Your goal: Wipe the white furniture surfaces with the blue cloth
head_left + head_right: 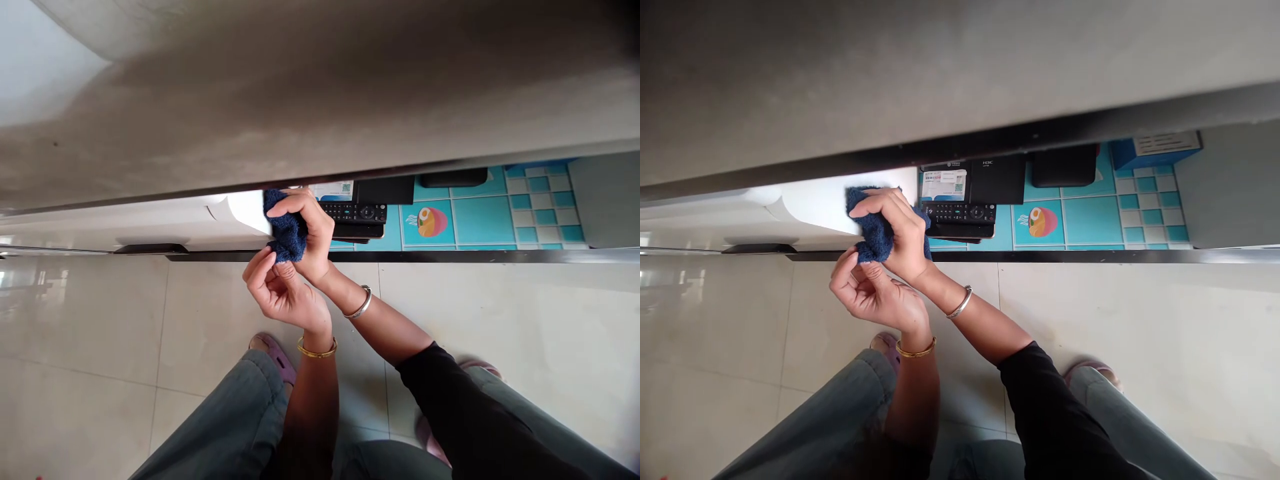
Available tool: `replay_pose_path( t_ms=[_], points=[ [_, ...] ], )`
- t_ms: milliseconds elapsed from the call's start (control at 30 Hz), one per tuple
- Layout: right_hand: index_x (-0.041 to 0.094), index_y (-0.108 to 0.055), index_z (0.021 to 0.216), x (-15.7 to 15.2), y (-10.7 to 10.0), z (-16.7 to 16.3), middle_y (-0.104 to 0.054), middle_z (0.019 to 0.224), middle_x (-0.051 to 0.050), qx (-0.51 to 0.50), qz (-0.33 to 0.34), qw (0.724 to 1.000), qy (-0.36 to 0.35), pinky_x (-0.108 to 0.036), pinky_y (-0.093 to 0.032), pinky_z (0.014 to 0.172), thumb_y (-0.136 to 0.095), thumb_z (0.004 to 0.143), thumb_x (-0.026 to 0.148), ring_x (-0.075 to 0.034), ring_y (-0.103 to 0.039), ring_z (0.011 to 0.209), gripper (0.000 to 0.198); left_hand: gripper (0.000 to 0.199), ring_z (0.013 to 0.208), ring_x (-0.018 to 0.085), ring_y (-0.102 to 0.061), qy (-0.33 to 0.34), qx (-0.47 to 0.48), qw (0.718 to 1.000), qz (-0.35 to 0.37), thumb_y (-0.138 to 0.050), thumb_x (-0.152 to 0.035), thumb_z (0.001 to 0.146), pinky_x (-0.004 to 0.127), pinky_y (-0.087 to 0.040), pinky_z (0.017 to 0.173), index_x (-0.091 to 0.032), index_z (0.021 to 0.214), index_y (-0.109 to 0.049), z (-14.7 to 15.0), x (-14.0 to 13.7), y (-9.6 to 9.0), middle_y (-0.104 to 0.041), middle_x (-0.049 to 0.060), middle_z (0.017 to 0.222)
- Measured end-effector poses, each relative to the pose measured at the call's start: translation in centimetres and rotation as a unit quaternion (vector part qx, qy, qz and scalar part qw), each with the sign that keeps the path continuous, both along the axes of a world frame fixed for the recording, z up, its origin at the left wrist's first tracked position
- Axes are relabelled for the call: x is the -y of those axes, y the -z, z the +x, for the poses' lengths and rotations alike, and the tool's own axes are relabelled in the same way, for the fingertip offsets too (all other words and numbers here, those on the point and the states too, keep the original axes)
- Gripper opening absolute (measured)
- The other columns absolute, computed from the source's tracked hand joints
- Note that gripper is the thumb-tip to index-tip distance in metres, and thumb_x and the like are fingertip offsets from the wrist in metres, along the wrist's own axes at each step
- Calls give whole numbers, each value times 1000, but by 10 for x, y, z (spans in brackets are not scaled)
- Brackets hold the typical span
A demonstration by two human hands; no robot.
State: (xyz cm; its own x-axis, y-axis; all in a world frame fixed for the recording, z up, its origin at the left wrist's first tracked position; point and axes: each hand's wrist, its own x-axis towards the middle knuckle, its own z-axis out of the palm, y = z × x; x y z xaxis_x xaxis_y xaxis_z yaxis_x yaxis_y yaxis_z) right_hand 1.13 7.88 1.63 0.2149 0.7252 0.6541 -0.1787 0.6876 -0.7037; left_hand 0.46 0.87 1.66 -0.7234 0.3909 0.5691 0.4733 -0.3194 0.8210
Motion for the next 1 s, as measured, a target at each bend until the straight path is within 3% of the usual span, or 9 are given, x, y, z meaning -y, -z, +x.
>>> replay_pose_path(
  t_ms=[167,300,533,733,1000],
  points=[
    [23,-60,101,-12,1,5,-68,98,-1,-12,-75,997,21,-29,-54,88,-54,96,22,-14,-65,94,8,6,100,13,-67,9,-2,1000,10,-63,-17,96,28,-55,84,-21,101,-65,5,0,-4,-66,1,107],
    [24,-60,101,-18,-2,-3,-71,100,-1,-5,-87,996,24,-27,-53,88,-53,95,18,-13,-64,94,11,4,102,14,-68,-3,-20,1000,-17,-63,-20,97,29,-56,83,-21,101,-62,4,4,-7,-64,1,106],
    [26,-63,100,-1,-3,-15,-69,94,-1,2,-118,992,47,-30,-56,80,-53,93,18,-16,-64,86,15,7,102,15,-66,4,12,1000,-12,-63,-19,97,30,-54,87,-24,101,-63,0,9,-4,-63,-1,102],
    [22,-66,93,8,1,1,-66,88,1,-12,-45,999,-3,-31,-55,82,-56,91,15,-13,-64,80,13,7,98,15,-65,-26,11,999,-39,-61,-25,98,29,-52,78,-23,105,-60,5,6,2,-62,1,104],
    [22,-64,97,-16,1,-1,-65,89,2,-43,-84,995,22,-28,-54,84,-54,93,18,-12,-64,88,11,4,102,13,-66,-1,-13,1000,-5,-64,-18,97,29,-55,85,-21,100,-63,9,4,-10,-64,1,105]
  ],
)
